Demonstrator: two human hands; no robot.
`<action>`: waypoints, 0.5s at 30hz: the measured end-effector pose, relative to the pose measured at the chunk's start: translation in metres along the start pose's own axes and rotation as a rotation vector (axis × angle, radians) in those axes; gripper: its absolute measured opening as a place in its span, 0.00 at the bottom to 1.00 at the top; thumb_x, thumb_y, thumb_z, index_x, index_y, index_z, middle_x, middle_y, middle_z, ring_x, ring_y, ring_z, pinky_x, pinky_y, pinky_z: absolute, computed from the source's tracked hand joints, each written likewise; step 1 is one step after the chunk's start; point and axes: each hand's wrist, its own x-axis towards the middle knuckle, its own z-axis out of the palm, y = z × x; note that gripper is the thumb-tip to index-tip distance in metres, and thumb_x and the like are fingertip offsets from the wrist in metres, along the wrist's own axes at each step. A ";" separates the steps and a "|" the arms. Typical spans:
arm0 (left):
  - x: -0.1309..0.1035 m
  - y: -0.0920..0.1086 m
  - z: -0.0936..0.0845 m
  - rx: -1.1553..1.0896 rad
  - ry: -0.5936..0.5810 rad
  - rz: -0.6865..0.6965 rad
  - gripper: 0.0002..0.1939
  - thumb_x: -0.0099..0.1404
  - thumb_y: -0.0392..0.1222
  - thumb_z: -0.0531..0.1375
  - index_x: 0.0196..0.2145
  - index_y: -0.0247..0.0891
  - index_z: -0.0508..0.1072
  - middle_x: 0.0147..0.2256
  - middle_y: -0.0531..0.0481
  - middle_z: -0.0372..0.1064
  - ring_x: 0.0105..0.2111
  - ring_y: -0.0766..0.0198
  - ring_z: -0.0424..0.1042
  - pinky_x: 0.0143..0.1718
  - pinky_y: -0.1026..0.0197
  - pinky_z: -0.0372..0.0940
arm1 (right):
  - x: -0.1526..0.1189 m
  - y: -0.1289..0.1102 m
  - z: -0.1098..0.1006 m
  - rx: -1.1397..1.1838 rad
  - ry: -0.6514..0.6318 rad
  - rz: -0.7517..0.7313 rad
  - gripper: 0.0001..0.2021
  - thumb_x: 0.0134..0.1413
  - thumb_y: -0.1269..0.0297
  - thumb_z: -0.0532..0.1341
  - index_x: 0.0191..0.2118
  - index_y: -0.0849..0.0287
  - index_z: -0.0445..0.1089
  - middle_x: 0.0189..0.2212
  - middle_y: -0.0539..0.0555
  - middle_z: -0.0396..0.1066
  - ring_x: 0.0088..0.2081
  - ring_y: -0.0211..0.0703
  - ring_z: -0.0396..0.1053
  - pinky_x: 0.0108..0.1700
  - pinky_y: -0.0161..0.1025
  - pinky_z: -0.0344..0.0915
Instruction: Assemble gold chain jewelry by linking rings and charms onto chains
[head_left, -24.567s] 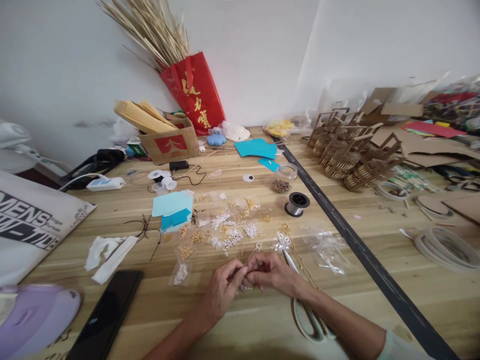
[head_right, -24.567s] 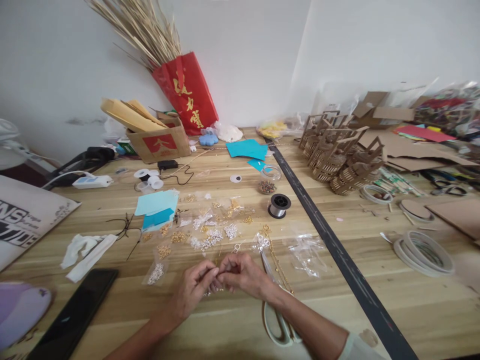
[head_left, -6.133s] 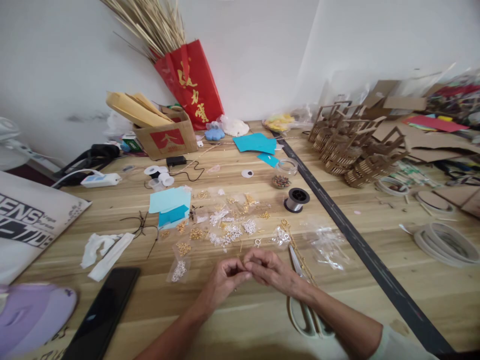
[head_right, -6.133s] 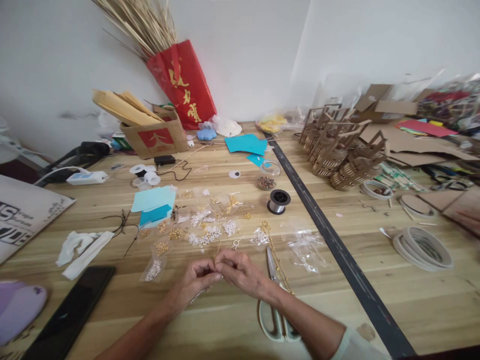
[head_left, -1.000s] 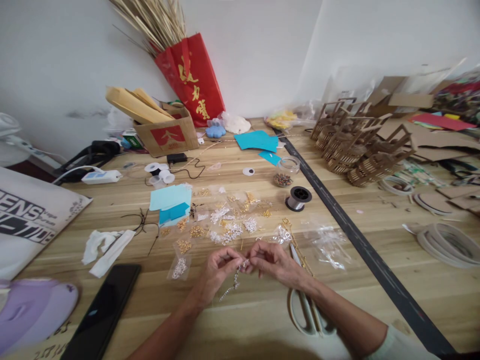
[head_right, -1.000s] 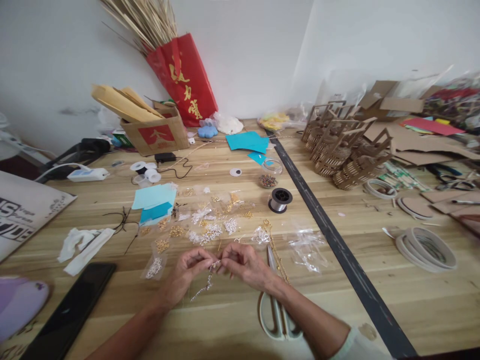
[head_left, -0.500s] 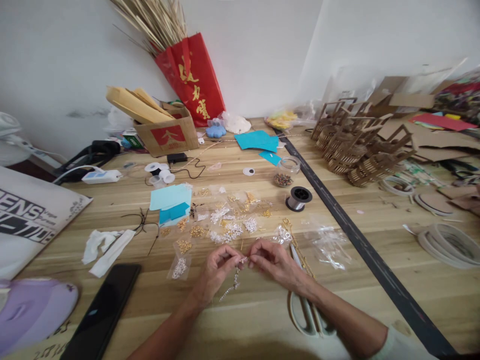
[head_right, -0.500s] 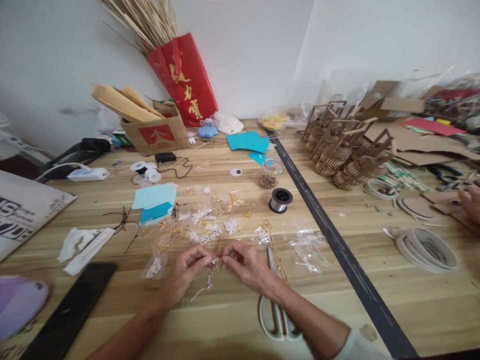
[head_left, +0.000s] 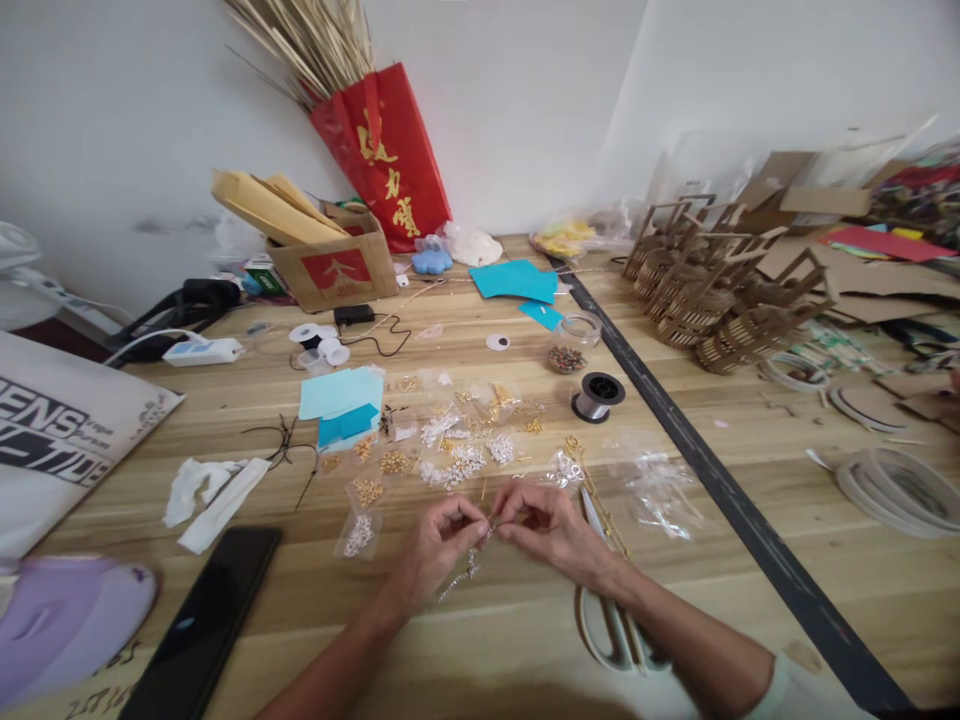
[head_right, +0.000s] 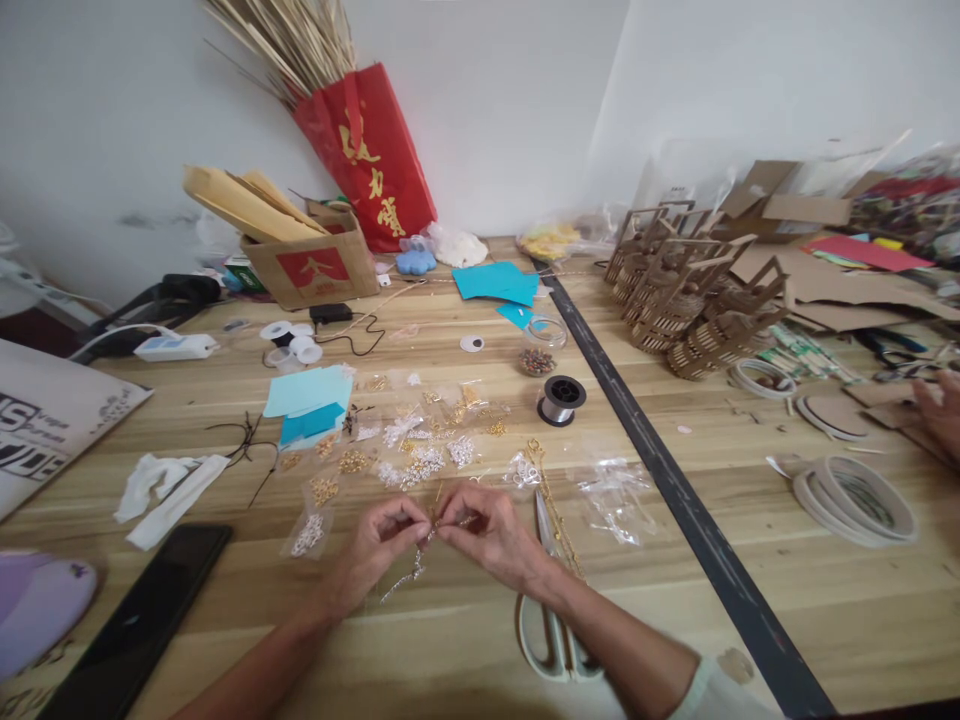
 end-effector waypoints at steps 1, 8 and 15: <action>0.000 -0.002 0.000 0.010 -0.008 0.009 0.10 0.56 0.45 0.63 0.24 0.35 0.71 0.22 0.52 0.68 0.25 0.66 0.65 0.29 0.65 0.60 | 0.000 0.000 0.001 0.049 0.000 0.016 0.10 0.53 0.61 0.65 0.26 0.60 0.68 0.32 0.53 0.70 0.33 0.40 0.67 0.32 0.35 0.62; 0.000 -0.007 0.004 0.120 -0.057 0.058 0.08 0.57 0.41 0.62 0.24 0.35 0.71 0.23 0.51 0.69 0.25 0.66 0.66 0.29 0.65 0.59 | 0.000 0.004 0.006 0.236 0.009 0.152 0.16 0.47 0.56 0.69 0.24 0.60 0.64 0.24 0.49 0.70 0.23 0.34 0.64 0.23 0.32 0.59; 0.000 -0.006 0.005 0.266 -0.070 0.118 0.08 0.58 0.40 0.60 0.23 0.35 0.72 0.23 0.51 0.69 0.25 0.65 0.66 0.29 0.65 0.59 | 0.001 0.004 0.003 0.215 -0.048 0.202 0.15 0.47 0.56 0.69 0.30 0.62 0.68 0.20 0.47 0.68 0.21 0.33 0.64 0.24 0.31 0.61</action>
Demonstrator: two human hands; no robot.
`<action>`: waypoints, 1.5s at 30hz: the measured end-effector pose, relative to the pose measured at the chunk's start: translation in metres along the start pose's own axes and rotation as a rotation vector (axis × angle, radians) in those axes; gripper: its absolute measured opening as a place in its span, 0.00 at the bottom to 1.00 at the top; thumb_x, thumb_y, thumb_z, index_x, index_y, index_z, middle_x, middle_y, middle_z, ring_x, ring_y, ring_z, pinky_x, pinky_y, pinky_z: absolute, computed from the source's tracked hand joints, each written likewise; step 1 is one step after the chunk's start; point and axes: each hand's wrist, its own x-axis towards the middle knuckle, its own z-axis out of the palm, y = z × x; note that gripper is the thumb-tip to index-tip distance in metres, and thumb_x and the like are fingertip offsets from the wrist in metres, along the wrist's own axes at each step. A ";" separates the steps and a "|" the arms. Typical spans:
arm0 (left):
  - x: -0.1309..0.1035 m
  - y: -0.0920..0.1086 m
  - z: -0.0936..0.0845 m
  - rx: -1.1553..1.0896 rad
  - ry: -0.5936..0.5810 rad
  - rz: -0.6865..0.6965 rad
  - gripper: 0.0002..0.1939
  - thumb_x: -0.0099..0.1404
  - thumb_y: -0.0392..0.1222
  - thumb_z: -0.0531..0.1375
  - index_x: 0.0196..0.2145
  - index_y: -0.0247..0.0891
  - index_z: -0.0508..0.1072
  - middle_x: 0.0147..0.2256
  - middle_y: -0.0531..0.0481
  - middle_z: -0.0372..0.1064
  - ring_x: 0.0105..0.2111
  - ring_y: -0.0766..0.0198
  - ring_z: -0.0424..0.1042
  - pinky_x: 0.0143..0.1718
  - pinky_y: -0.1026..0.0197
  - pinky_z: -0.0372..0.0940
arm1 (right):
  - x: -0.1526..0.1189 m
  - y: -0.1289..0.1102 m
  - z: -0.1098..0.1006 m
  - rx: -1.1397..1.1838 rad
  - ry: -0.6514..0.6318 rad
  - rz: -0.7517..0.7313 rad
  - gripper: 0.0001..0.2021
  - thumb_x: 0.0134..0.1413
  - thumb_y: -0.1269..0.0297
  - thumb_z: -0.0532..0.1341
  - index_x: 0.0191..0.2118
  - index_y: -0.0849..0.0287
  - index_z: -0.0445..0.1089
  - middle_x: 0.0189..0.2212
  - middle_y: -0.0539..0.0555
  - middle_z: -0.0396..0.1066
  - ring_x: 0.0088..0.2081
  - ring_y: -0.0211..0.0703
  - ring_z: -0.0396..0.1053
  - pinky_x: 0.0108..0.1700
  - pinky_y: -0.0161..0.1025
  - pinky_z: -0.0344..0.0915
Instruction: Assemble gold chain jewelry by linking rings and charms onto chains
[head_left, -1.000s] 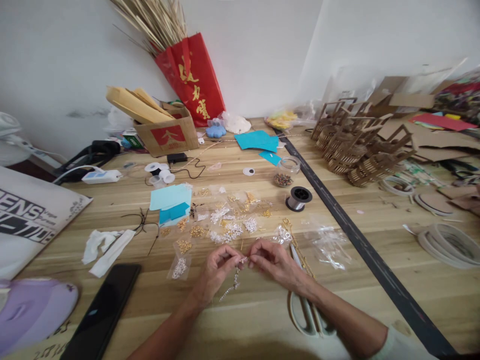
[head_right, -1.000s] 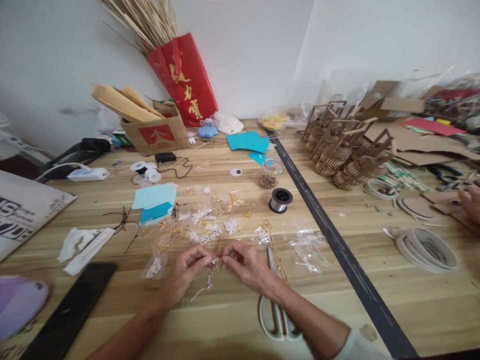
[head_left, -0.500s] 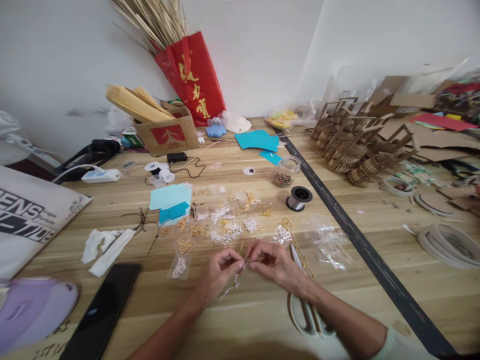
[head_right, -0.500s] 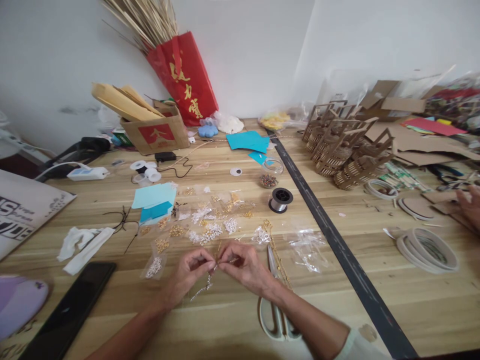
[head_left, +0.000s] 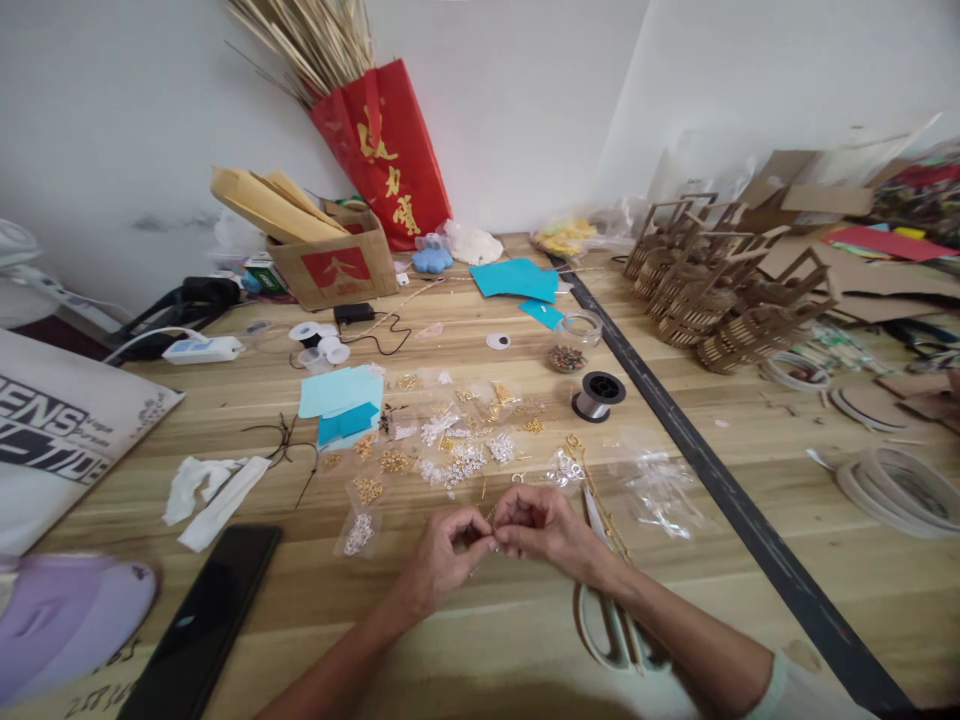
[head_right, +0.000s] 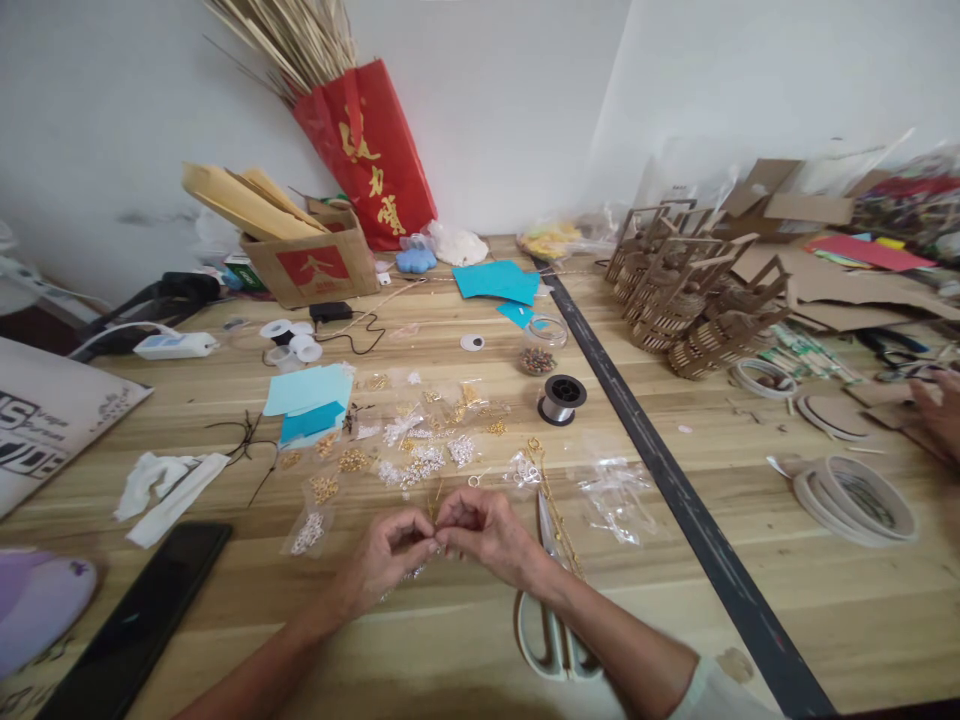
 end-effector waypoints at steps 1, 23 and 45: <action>0.000 -0.001 0.000 0.011 -0.004 0.006 0.08 0.58 0.40 0.60 0.23 0.34 0.71 0.23 0.51 0.70 0.25 0.65 0.66 0.29 0.65 0.59 | 0.000 -0.001 0.000 -0.005 -0.010 -0.004 0.14 0.48 0.56 0.68 0.30 0.62 0.69 0.21 0.48 0.68 0.22 0.33 0.64 0.25 0.31 0.61; 0.000 -0.002 0.002 -0.059 -0.004 -0.036 0.07 0.55 0.40 0.60 0.23 0.34 0.70 0.22 0.53 0.66 0.25 0.66 0.63 0.28 0.65 0.57 | -0.002 0.005 0.000 -0.263 0.005 -0.173 0.11 0.58 0.59 0.61 0.31 0.61 0.69 0.25 0.49 0.66 0.28 0.37 0.61 0.30 0.33 0.56; 0.000 0.004 -0.005 -0.302 0.041 -0.114 0.11 0.57 0.47 0.63 0.25 0.35 0.72 0.24 0.51 0.68 0.28 0.65 0.65 0.33 0.63 0.60 | 0.002 -0.002 -0.002 -0.111 0.093 -0.015 0.16 0.51 0.52 0.64 0.33 0.63 0.69 0.19 0.46 0.62 0.21 0.33 0.57 0.23 0.31 0.56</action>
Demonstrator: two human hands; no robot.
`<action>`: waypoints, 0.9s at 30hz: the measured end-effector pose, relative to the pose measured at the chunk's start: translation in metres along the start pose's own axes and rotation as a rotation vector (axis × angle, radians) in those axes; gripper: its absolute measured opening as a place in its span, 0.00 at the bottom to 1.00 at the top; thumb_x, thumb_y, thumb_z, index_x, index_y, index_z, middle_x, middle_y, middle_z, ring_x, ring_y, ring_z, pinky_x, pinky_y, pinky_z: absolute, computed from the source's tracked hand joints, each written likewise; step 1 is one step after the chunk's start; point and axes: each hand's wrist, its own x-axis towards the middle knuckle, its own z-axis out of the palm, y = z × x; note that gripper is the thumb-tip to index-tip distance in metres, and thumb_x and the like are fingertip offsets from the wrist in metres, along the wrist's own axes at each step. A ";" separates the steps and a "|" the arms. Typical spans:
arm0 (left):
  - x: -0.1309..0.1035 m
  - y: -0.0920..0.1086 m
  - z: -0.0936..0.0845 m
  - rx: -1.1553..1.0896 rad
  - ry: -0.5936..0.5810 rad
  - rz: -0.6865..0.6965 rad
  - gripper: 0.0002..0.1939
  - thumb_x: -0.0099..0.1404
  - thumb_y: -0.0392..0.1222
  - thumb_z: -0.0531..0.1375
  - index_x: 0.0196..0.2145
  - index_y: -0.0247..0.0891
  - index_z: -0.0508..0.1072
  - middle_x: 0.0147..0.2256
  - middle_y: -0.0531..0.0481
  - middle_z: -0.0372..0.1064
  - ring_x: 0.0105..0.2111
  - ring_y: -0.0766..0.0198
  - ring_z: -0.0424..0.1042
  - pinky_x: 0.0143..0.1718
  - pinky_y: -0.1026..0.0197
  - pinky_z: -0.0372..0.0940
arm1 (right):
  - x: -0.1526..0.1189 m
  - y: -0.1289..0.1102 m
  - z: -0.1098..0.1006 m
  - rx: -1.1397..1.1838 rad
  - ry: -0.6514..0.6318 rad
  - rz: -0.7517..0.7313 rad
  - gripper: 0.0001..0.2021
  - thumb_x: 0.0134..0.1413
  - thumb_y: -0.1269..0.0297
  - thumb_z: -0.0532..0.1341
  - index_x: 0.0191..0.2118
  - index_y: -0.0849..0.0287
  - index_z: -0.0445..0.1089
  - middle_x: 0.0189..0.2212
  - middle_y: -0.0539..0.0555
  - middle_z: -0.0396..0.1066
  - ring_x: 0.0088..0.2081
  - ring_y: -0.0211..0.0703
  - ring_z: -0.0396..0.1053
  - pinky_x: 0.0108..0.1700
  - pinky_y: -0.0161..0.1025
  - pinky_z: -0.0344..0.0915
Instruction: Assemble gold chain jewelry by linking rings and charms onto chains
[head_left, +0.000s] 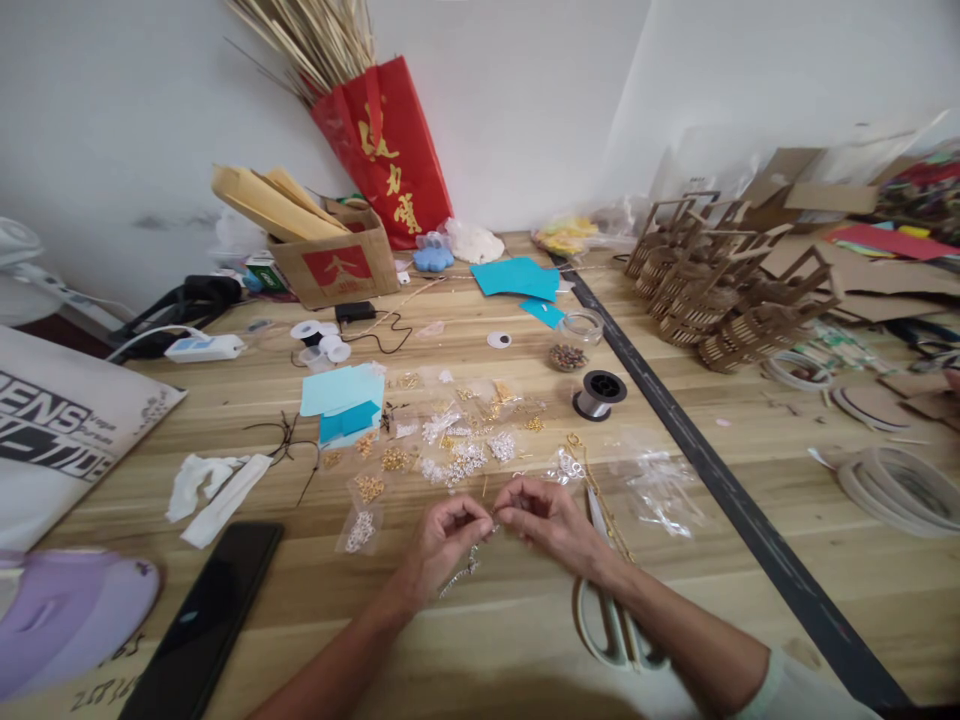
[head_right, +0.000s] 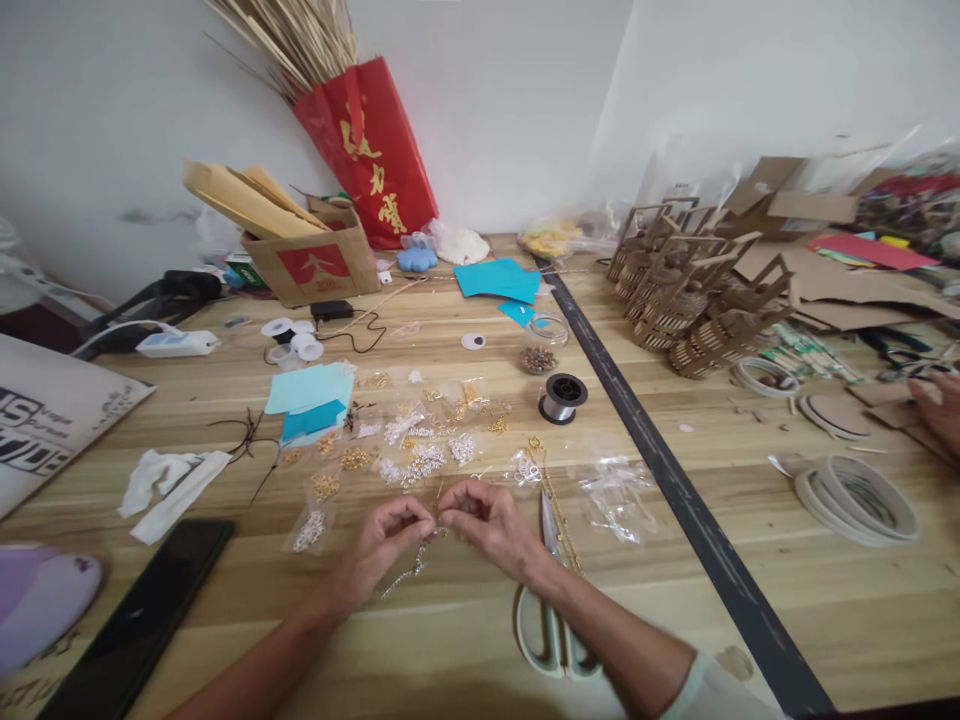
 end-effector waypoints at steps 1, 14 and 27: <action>0.000 0.000 0.000 0.000 0.007 0.007 0.11 0.57 0.47 0.63 0.25 0.35 0.72 0.24 0.51 0.68 0.28 0.64 0.65 0.33 0.63 0.60 | 0.000 0.000 0.000 -0.003 -0.016 0.007 0.16 0.51 0.53 0.64 0.34 0.63 0.69 0.20 0.46 0.62 0.21 0.33 0.58 0.23 0.31 0.56; 0.001 -0.004 0.002 0.171 0.084 0.235 0.10 0.60 0.44 0.62 0.25 0.36 0.74 0.26 0.51 0.68 0.29 0.64 0.66 0.33 0.62 0.62 | 0.001 0.011 -0.001 -0.001 -0.155 0.049 0.12 0.52 0.57 0.63 0.32 0.61 0.69 0.21 0.45 0.62 0.21 0.31 0.57 0.23 0.30 0.54; 0.002 -0.008 0.001 0.232 0.072 0.357 0.11 0.61 0.44 0.62 0.26 0.35 0.76 0.25 0.50 0.66 0.28 0.64 0.66 0.32 0.63 0.63 | 0.002 0.004 -0.005 0.101 -0.204 0.147 0.14 0.48 0.55 0.66 0.32 0.61 0.69 0.21 0.45 0.64 0.20 0.30 0.60 0.22 0.29 0.59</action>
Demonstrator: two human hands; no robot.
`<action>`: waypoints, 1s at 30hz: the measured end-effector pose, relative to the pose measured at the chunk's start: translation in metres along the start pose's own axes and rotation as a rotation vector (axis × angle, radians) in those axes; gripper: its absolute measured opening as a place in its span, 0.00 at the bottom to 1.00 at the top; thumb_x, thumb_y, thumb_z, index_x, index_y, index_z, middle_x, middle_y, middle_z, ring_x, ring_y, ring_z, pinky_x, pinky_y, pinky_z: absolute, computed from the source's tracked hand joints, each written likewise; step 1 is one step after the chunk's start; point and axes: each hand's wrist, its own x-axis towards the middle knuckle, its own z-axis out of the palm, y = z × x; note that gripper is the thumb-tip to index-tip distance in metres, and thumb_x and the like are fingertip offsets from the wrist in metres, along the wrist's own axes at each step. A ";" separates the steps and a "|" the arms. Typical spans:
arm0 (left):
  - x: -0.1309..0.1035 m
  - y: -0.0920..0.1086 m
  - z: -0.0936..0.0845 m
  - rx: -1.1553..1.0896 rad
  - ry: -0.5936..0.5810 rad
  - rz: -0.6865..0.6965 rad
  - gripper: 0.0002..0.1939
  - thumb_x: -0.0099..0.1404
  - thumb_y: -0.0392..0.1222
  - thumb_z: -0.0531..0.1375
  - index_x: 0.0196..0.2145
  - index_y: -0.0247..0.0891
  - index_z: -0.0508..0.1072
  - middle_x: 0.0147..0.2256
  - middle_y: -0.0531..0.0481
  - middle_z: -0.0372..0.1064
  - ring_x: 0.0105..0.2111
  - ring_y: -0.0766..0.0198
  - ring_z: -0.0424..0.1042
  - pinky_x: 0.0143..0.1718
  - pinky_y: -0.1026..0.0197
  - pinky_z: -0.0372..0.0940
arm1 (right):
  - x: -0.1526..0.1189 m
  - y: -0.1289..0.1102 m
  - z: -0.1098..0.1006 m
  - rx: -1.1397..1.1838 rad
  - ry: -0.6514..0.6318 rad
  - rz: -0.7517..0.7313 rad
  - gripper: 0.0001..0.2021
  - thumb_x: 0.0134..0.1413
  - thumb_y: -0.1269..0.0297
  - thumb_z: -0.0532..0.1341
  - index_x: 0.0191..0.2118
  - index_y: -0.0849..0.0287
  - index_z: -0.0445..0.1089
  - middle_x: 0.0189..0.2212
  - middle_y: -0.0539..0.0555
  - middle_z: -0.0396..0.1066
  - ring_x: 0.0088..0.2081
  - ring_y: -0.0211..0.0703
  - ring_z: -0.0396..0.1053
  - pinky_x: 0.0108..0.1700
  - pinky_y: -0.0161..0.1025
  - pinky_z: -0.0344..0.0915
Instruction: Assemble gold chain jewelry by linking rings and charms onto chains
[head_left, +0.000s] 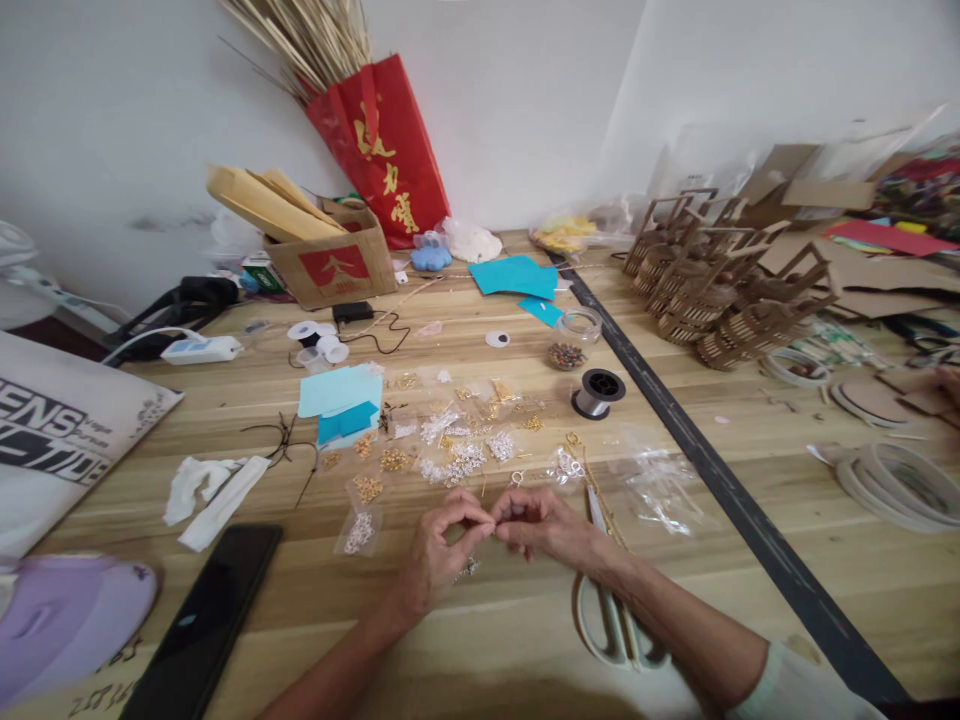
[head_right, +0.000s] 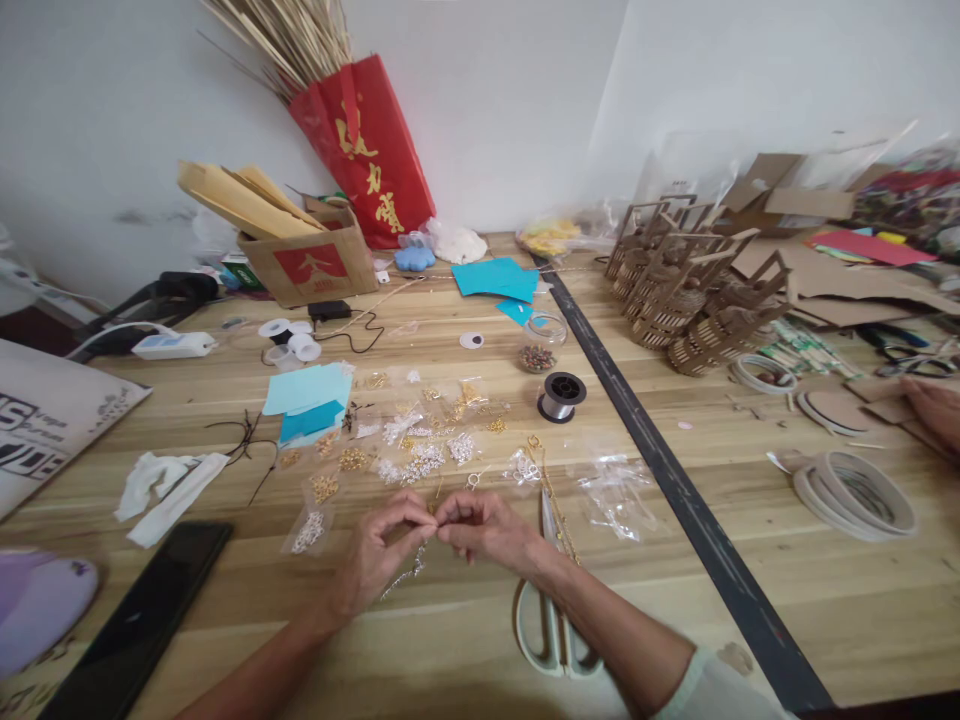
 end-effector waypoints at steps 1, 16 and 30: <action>0.000 0.000 0.000 0.006 0.002 0.009 0.11 0.62 0.44 0.62 0.26 0.35 0.76 0.25 0.50 0.66 0.28 0.64 0.67 0.32 0.63 0.63 | 0.000 0.000 0.000 -0.002 0.000 -0.003 0.14 0.48 0.54 0.66 0.31 0.61 0.69 0.21 0.45 0.64 0.20 0.30 0.60 0.22 0.29 0.58; -0.005 -0.001 0.005 0.124 -0.016 0.120 0.08 0.64 0.34 0.59 0.27 0.35 0.74 0.27 0.49 0.66 0.29 0.64 0.68 0.33 0.65 0.62 | 0.002 0.006 0.001 -0.039 0.048 -0.020 0.12 0.47 0.58 0.66 0.29 0.62 0.69 0.19 0.44 0.61 0.19 0.29 0.57 0.21 0.29 0.57; -0.002 0.006 0.002 0.014 0.002 -0.022 0.09 0.62 0.39 0.59 0.25 0.36 0.71 0.26 0.51 0.66 0.29 0.64 0.66 0.34 0.64 0.61 | 0.003 0.008 -0.001 -0.039 0.047 -0.030 0.11 0.48 0.58 0.66 0.29 0.61 0.70 0.18 0.44 0.64 0.19 0.30 0.59 0.21 0.29 0.59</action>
